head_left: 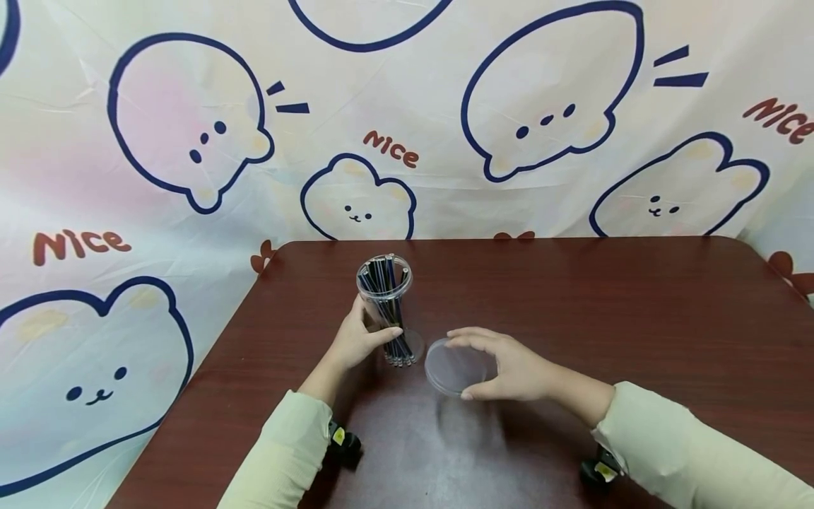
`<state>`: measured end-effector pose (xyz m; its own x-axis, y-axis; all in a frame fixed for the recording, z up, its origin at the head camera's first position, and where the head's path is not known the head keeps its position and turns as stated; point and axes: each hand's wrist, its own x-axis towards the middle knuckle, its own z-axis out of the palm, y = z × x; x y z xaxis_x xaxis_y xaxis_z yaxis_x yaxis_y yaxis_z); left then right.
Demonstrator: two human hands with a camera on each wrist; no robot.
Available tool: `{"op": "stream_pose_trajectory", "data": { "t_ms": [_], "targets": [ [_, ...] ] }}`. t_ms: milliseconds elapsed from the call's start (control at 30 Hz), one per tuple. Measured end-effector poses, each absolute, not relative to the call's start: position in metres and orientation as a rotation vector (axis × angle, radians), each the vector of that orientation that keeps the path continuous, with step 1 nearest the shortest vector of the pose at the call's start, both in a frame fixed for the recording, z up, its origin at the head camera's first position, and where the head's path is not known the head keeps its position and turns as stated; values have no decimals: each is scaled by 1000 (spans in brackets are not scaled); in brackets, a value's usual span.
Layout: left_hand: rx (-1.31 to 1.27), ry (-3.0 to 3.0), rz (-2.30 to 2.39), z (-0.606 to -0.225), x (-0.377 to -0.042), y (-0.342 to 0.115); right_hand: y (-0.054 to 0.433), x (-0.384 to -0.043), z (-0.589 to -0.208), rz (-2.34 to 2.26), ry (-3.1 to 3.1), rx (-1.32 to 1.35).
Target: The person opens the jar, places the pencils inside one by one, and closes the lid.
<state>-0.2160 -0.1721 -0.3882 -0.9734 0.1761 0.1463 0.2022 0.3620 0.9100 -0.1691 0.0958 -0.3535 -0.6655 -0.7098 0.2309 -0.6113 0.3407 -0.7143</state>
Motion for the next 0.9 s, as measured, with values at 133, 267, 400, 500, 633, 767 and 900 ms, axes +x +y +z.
{"op": "stream_pose_trajectory", "data": {
  "t_ms": [133,267,400,500,633,767,900],
  "targets": [
    [-384,-2554,-1733,-388,-216,-172,91,-178,-342,-1274,2511,-1271],
    [-406,-2544,-1726,-388,-217,-173,86,-187,-329,-1307,2538,-1285],
    [-435,-2532,-1725,-390,-218,-173,82,-193,-315,-1353,2553,-1298],
    [-454,-2520,-1745,-390,-219,-172,78,-196,-306,-1392,2558,-1305],
    [-432,-2534,-1775,-384,-216,-171,71,-201,-298,-1433,2574,-1303],
    [-396,-2560,-1780,-372,-208,-167,63,-207,-295,-1449,2601,-1277],
    [-370,-2580,-1753,-363,-201,-164,54,-214,-292,-1434,2635,-1229]
  ]
}}
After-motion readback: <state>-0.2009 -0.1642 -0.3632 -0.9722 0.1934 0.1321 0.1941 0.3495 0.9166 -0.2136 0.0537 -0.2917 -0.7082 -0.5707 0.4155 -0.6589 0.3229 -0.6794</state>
